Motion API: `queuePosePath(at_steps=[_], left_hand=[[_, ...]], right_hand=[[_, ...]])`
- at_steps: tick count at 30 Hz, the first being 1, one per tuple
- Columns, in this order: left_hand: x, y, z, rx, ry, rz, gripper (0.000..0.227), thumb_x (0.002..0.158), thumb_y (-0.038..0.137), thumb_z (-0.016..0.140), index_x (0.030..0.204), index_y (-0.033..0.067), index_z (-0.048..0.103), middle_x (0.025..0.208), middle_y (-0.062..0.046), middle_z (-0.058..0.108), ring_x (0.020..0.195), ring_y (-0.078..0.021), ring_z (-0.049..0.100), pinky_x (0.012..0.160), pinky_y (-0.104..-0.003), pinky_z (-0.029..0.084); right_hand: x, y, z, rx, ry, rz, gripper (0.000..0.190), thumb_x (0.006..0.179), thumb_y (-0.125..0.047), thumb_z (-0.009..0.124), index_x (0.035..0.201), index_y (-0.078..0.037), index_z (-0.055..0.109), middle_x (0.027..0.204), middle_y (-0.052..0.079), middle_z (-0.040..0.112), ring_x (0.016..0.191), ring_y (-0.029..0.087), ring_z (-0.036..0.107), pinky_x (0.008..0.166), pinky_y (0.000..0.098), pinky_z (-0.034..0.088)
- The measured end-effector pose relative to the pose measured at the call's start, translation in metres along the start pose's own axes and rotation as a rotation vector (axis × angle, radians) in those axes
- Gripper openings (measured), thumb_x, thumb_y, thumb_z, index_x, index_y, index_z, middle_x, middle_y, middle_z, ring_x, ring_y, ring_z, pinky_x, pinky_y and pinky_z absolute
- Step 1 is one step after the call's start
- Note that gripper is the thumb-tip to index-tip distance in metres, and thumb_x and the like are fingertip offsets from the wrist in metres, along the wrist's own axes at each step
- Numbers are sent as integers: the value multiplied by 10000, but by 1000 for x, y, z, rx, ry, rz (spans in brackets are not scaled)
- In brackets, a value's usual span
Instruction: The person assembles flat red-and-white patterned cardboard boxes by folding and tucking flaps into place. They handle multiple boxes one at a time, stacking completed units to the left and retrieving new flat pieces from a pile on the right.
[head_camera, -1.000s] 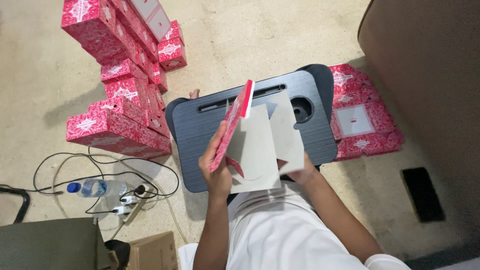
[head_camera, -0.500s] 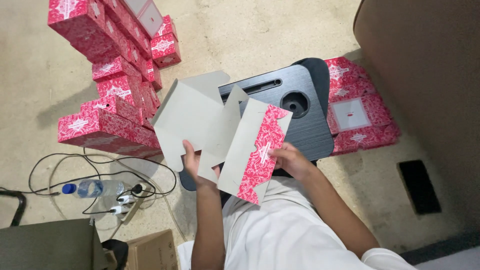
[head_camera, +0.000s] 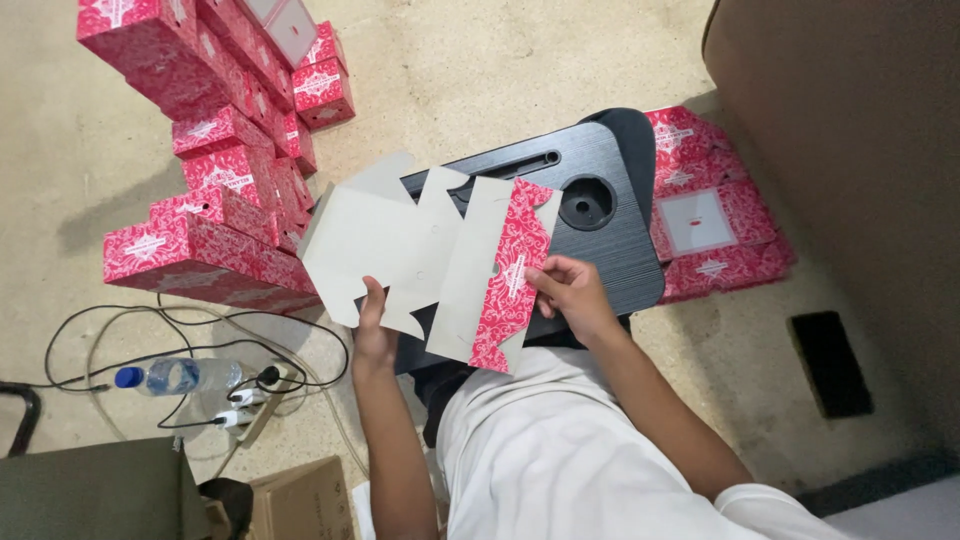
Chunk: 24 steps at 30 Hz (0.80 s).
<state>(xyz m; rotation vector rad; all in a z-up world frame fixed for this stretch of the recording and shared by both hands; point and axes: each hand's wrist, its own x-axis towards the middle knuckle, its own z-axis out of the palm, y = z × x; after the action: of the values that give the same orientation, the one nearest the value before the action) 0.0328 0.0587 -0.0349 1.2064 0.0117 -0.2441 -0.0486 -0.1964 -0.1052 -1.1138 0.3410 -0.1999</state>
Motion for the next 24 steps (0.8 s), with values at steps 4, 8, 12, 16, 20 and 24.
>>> queuePosePath(at_steps=[4, 8, 12, 16, 20, 24], left_hand=[[13, -18, -69, 258, -154, -96, 984, 932, 800, 269, 1552, 47, 404, 1476, -221, 516, 1294, -422, 536, 1117, -552, 387], [-24, 34, -73, 813, -368, -258, 936, 777, 771, 449, 1428, 108, 562, 1323, -210, 645, 1223, -395, 593, 970, -503, 468], [-39, 55, -59, 1115, -116, -206, 409, 922, 395, 726, 1276, 191, 740, 966, -94, 802, 866, -223, 755, 629, -328, 599], [-28, 30, -7, 1024, -351, 266, 194, 934, 307, 724, 1094, 254, 818, 1030, -10, 798, 1018, -258, 748, 876, -370, 572], [-9, -23, 37, 1168, -410, 599, 236, 926, 322, 714, 1149, 284, 779, 1387, -64, 611, 1305, -385, 518, 1051, -625, 356], [-1, -60, 56, 1422, -307, 504, 352, 982, 320, 642, 1330, 292, 691, 1629, -186, 362, 1529, -431, 230, 1141, -755, 65]], right_hand=[[2, -5, 4, -29, 50, -41, 171, 887, -23, 785, 835, -9, 623, 618, 110, 619, 392, 184, 626, 362, 255, 483], [-1, -16, 6, -90, 96, 30, 212, 910, -72, 777, 838, 49, 617, 643, 159, 661, 455, 226, 691, 417, 283, 583], [-9, -40, 26, -241, 6, 141, 286, 942, -157, 747, 814, 57, 607, 653, 202, 679, 400, 215, 653, 346, 282, 532], [-4, -24, 22, -528, -78, 113, 272, 933, -155, 740, 759, 31, 645, 618, 180, 710, 328, 197, 615, 298, 291, 461], [-1, -14, 11, -1082, 90, -348, 196, 860, -306, 821, 786, -144, 740, 640, 52, 720, 617, 276, 719, 576, 372, 534], [-4, -14, -1, -1294, 133, -740, 193, 890, -364, 798, 1019, -225, 762, 1078, -14, 664, 967, 236, 646, 759, 389, 498]])
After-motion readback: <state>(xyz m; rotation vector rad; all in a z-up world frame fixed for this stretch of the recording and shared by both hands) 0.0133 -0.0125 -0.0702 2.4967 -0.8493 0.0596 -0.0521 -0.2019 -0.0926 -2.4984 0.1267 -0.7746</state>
